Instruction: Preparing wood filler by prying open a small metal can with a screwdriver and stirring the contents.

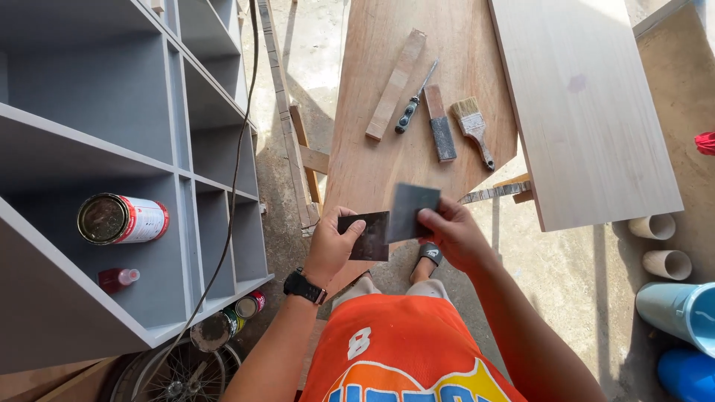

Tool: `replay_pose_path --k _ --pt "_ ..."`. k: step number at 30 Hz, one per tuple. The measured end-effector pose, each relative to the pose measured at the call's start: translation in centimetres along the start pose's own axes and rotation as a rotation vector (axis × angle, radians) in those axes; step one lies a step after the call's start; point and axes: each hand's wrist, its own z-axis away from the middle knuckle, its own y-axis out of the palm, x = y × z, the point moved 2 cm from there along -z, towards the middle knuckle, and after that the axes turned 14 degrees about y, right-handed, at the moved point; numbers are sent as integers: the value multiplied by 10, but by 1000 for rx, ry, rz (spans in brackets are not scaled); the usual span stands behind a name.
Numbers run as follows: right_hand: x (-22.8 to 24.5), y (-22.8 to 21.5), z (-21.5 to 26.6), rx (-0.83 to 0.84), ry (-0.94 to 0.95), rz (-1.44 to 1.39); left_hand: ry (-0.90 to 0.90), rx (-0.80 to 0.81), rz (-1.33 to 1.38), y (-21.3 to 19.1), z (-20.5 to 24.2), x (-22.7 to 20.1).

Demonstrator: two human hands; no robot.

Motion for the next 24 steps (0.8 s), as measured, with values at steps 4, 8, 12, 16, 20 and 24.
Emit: replay_pose_path --k 4,8,12,16,20,24 --pt "-23 -37 -15 -162 7 415 21 -13 -43 -22 13 -26" --pt "3 -24 9 -159 74 366 -7 10 205 -28 14 -20" --pt "10 -25 8 -86 33 343 -66 -76 405 3 15 -53" --pt "21 -37 8 -24 18 383 28 -61 359 48 -6 -49" --pt "40 -52 10 -28 68 296 -5 -123 251 90 -20 -46" --pt "54 -88 -14 -117 72 123 -30 -93 182 136 -27 -41"
